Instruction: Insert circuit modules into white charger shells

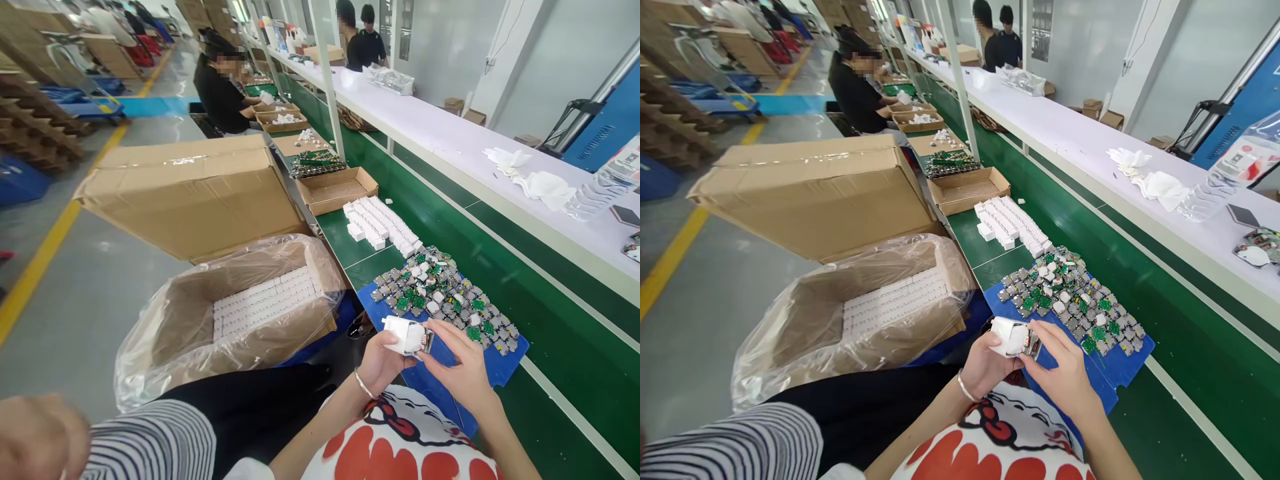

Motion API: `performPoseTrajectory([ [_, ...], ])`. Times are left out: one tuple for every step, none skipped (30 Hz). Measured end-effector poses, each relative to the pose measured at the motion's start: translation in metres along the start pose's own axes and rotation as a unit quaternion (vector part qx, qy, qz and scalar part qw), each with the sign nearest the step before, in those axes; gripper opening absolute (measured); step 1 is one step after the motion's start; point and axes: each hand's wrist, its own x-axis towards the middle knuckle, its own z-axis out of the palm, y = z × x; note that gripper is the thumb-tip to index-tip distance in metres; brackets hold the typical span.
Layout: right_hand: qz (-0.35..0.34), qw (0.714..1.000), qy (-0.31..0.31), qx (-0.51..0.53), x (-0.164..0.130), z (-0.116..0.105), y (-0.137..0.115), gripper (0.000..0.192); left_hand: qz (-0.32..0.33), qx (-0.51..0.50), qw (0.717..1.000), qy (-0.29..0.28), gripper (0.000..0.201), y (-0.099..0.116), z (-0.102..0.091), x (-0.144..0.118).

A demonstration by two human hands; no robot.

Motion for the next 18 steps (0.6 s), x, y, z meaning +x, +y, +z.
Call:
performPoseTrajectory([
  [0.011,1.000,0.000,0.008,-0.003,-0.001,0.001,0.052,-0.002,0.003,1.000,0.004,0.038,-0.002,0.001,0.000],
  [0.026,0.999,0.001,0.024,-0.006,-0.002,0.002,0.051,-0.008,0.000,1.000,0.004,0.038,-0.003,0.002,0.000],
  [0.046,0.998,0.006,0.048,-0.008,-0.001,0.003,0.050,-0.021,-0.011,1.000,0.000,0.036,-0.005,0.003,-0.001],
  [0.066,0.995,0.012,0.078,-0.010,0.001,0.004,0.048,-0.040,-0.026,0.999,-0.007,0.034,-0.006,0.003,-0.001],
  [0.086,0.990,0.018,0.111,-0.011,0.003,0.005,0.047,-0.063,-0.044,0.997,-0.014,0.033,-0.007,0.004,-0.001],
  [0.105,0.984,0.021,0.142,-0.011,0.006,0.006,0.047,-0.088,-0.063,0.994,-0.022,0.033,-0.008,0.004,-0.001],
  [0.119,0.979,0.023,0.165,-0.011,0.008,0.007,0.046,-0.109,-0.080,0.990,-0.027,0.033,-0.009,0.004,0.000],
  [0.126,0.976,0.023,0.177,-0.010,0.010,0.007,0.045,-0.124,-0.094,0.987,-0.031,0.033,-0.009,0.004,0.000],
  [0.127,0.976,0.022,0.176,-0.010,0.011,0.007,0.042,-0.131,-0.103,0.985,-0.033,0.033,-0.010,0.004,0.001],
  [0.121,0.978,0.023,0.165,-0.009,0.011,0.006,0.040,-0.133,-0.106,0.985,-0.033,0.033,-0.010,0.004,0.002],
  [0.110,0.982,0.029,0.148,-0.009,0.010,0.005,0.038,-0.129,-0.105,0.985,-0.033,0.033,-0.011,0.003,0.003],
  [0.093,0.987,0.038,0.128,-0.009,0.009,0.004,0.037,-0.122,-0.100,0.987,-0.032,0.033,-0.011,0.003,0.004],
  [0.074,0.990,0.047,0.108,-0.009,0.008,0.002,0.038,-0.115,-0.093,0.988,-0.032,0.033,-0.012,0.003,0.006],
  [0.055,0.993,0.056,0.089,-0.010,0.006,0.001,0.041,-0.108,-0.086,0.990,-0.032,0.033,-0.013,0.004,0.007],
  [0.036,0.995,0.065,0.072,-0.011,0.005,-0.001,0.045,-0.102,-0.081,0.991,-0.033,0.031,-0.014,0.004,0.008],
  [0.020,0.996,0.072,0.056,-0.013,0.003,-0.002,0.048,-0.099,-0.076,0.992,-0.035,0.031,-0.015,0.005,0.009],
  [0.008,0.996,0.079,0.043,-0.015,0.002,-0.002,0.051,-0.099,-0.072,0.992,-0.039,0.030,-0.015,0.006,0.010],
  [-0.002,0.996,0.083,0.031,-0.018,0.002,-0.003,0.054,-0.101,-0.068,0.992,-0.043,0.030,-0.016,0.006,0.010],
])
